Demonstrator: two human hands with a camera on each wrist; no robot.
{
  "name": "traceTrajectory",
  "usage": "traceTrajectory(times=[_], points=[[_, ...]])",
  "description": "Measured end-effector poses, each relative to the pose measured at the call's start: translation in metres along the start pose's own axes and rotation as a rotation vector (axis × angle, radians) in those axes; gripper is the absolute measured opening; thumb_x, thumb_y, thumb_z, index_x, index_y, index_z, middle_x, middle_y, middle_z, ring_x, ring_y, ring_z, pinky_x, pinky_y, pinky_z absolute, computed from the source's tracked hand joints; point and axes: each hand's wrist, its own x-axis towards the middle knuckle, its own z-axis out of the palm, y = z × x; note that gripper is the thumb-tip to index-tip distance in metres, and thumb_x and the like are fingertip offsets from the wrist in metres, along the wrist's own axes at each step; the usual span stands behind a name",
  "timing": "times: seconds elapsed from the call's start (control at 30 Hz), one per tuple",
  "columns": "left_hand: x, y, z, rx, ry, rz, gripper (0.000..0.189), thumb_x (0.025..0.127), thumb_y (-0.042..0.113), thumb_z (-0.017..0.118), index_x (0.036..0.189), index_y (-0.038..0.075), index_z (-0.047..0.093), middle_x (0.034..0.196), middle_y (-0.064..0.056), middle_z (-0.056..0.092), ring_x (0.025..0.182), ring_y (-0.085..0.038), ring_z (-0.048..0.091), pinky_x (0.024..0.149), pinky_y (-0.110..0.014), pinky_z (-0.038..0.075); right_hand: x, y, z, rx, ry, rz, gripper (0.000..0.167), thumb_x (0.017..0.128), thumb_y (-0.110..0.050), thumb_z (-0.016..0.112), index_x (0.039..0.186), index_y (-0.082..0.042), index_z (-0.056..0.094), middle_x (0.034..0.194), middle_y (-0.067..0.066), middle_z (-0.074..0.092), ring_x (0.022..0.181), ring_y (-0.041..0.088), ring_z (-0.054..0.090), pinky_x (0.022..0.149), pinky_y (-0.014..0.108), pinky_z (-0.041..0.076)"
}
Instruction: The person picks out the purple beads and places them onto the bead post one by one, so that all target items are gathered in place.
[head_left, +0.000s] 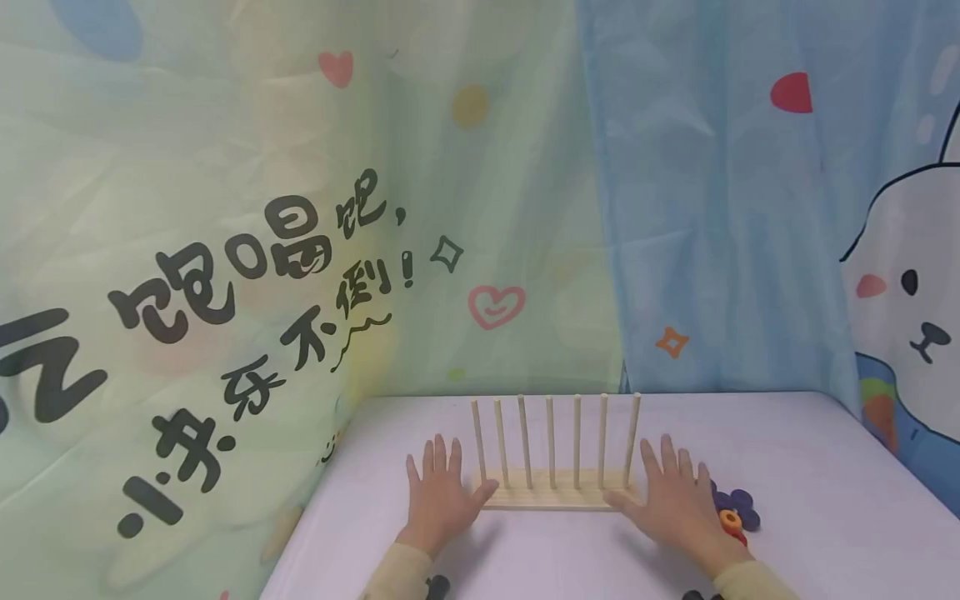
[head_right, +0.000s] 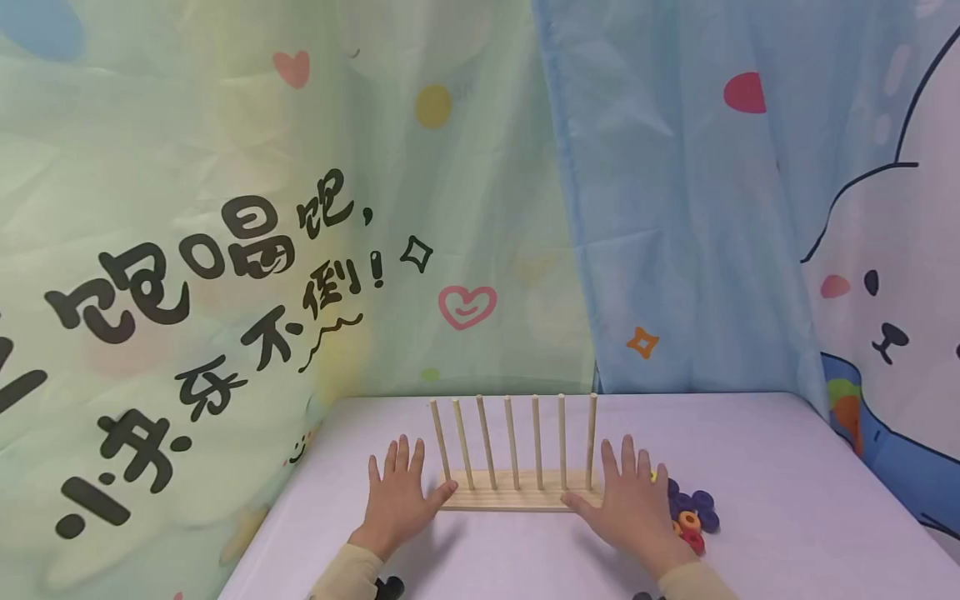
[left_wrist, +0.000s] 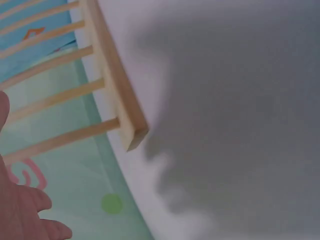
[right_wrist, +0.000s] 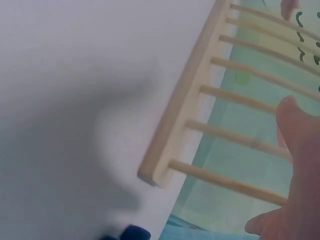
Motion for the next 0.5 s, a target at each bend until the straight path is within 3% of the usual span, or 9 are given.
traceTrajectory(times=[0.1, 0.33, 0.5], points=[[-0.004, 0.002, 0.007, 0.0, -0.023, 0.001, 0.094, 0.087, 0.074, 0.043, 0.147, 0.002, 0.039, 0.154, -0.027, 0.03, 0.143, -0.043, 0.025, 0.113, -0.068, 0.013, -0.006, -0.002, 0.008, 0.009, 0.0, 0.007, 0.113, 0.076, -0.081, 0.052, 0.146, 0.005, 0.034, 0.149, 0.04, 0.021, 0.131, 0.063, 0.023, 0.101, 0.08, 0.013], [-0.015, 0.005, 0.017, -0.084, 0.013, -0.001, 0.09, 0.087, 0.068, 0.05, 0.143, -0.002, 0.043, 0.149, -0.03, 0.036, 0.14, -0.046, 0.031, 0.111, -0.07, 0.017, -0.017, -0.01, 0.026, 0.025, -0.049, 0.029, 0.114, 0.075, -0.084, 0.049, 0.146, 0.004, 0.036, 0.148, 0.041, 0.024, 0.131, 0.063, 0.024, 0.101, 0.08, 0.017], [-0.02, 0.006, 0.026, -0.156, -0.028, -0.009, 0.091, 0.089, 0.068, 0.047, 0.144, -0.004, 0.041, 0.149, -0.032, 0.033, 0.139, -0.048, 0.03, 0.11, -0.071, 0.017, -0.027, -0.014, 0.036, 0.044, -0.078, 0.04, 0.111, 0.076, -0.081, 0.052, 0.146, 0.004, 0.036, 0.146, 0.042, 0.026, 0.131, 0.063, 0.025, 0.102, 0.078, 0.02]])
